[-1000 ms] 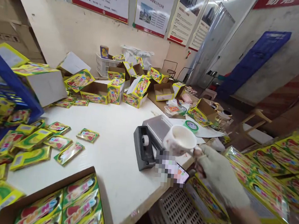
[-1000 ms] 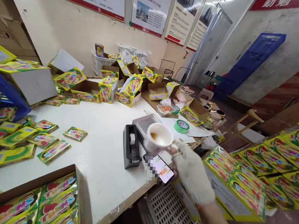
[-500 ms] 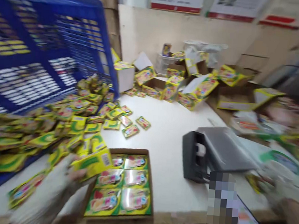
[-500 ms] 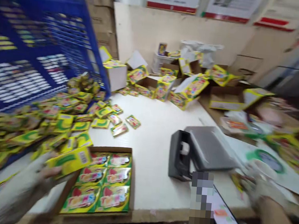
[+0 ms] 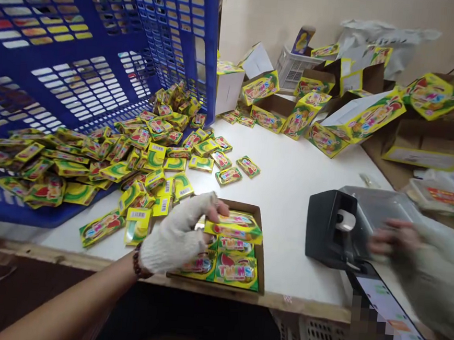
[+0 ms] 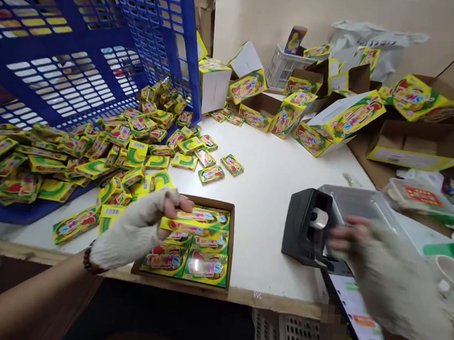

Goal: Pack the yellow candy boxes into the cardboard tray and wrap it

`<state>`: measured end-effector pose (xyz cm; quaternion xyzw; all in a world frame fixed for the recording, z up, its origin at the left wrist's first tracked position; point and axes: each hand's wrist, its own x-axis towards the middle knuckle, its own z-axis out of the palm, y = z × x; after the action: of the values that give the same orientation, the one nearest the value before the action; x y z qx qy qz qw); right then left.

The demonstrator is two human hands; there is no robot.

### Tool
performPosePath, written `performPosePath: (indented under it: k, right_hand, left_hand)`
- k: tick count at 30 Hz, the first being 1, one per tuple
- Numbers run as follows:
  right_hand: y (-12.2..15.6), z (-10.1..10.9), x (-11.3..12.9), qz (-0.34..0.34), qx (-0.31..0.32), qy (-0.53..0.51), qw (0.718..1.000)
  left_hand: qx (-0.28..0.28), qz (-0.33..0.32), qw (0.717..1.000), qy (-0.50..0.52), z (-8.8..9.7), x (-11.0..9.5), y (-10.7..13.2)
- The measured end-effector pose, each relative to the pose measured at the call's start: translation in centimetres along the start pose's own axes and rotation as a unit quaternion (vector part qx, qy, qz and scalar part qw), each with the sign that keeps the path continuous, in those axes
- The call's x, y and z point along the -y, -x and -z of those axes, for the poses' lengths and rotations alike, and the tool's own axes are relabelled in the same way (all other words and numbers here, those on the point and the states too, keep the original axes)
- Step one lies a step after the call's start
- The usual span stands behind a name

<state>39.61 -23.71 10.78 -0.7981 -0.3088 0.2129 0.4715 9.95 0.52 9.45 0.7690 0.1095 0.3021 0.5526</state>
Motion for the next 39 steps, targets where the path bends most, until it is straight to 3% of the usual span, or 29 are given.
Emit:
performPosePath:
  k: [1,3,5,8,11,13,15,17,20,22,24,26,28,30,32,35,37,39]
  right_hand:
    - [-0.2,-1.9,1.6,-0.002,-0.001,-0.027,1.0]
    - [-1.1,-6.4,4.9,0.03,0.149,-0.009,0.988]
    - [-2.1,-10.9,7.7,0.069,0.319,0.033,0.945]
    - [-3.0,-16.0,9.4,0.11,0.441,0.064,0.888]
    - [-3.0,-18.8,9.0,0.153,0.488,0.043,0.858]
    - [-2.8,-19.8,8.5,0.16,0.491,0.042,0.855]
    - [-2.7,-20.3,8.0,0.123,0.454,0.078,0.879]
    - [-2.7,-20.6,7.5,0.051,0.405,0.137,0.903]
    - [-2.7,-21.5,6.7,-0.028,0.389,0.193,0.9]
    - [-2.5,-22.4,6.3,0.012,0.388,0.217,0.896]
    - [-2.2,-23.5,6.1,0.097,0.362,0.255,0.892]
    - [-2.0,-24.2,6.1,0.158,0.342,0.294,0.878]
    - [-1.9,-24.5,6.0,0.175,0.346,0.313,0.867]
    - [-1.8,-24.3,5.9,0.176,0.344,0.307,0.869]
    - [-1.5,-24.0,6.1,0.189,0.312,0.268,0.892]
    - [-1.0,-23.5,7.3,0.226,0.226,0.144,0.936]
    - [-0.8,-23.2,8.5,0.24,0.209,0.071,0.945]
    - [-0.9,-22.8,9.3,0.234,0.232,0.04,0.943]
  left_hand:
    - [0.033,-0.04,0.998,-0.023,-0.5,-0.1,-0.4]
    - [0.078,-0.11,0.989,-0.057,-1.3,-0.3,-0.7]
    - [0.085,-0.15,0.982,-0.082,-1.4,-0.2,-0.5]
    - [0.021,-0.124,0.984,-0.125,-0.1,0.5,0.8]
    - [-0.037,-0.107,0.978,-0.177,2.3,1.6,2.5]
    - [-0.052,-0.118,0.96,-0.249,4.2,2.3,3.7]
    - [-0.089,-0.086,0.93,-0.347,6.3,2.9,5.0]
    - [-0.159,0.019,0.89,-0.427,8.4,3.5,6.7]
    - [-0.262,0.194,0.826,-0.46,10.3,5.0,9.6]
    - [-0.283,0.246,0.801,-0.468,10.1,6.2,11.2]
    - [-0.275,0.259,0.793,-0.477,9.1,7.4,12.1]
    - [-0.284,0.265,0.8,-0.458,8.0,8.0,12.2]
    - [-0.312,0.28,0.825,-0.379,7.5,7.7,11.9]
    - [-0.328,0.294,0.868,-0.23,7.6,6.6,11.2]
    - [-0.322,0.306,0.895,-0.037,7.8,5.0,10.3]
    - [-0.24,0.329,0.901,0.148,7.1,2.5,8.5]
    - [-0.154,0.325,0.924,0.129,6.0,1.5,7.0]
    - [-0.095,0.289,0.951,0.056,4.9,1.2,5.8]
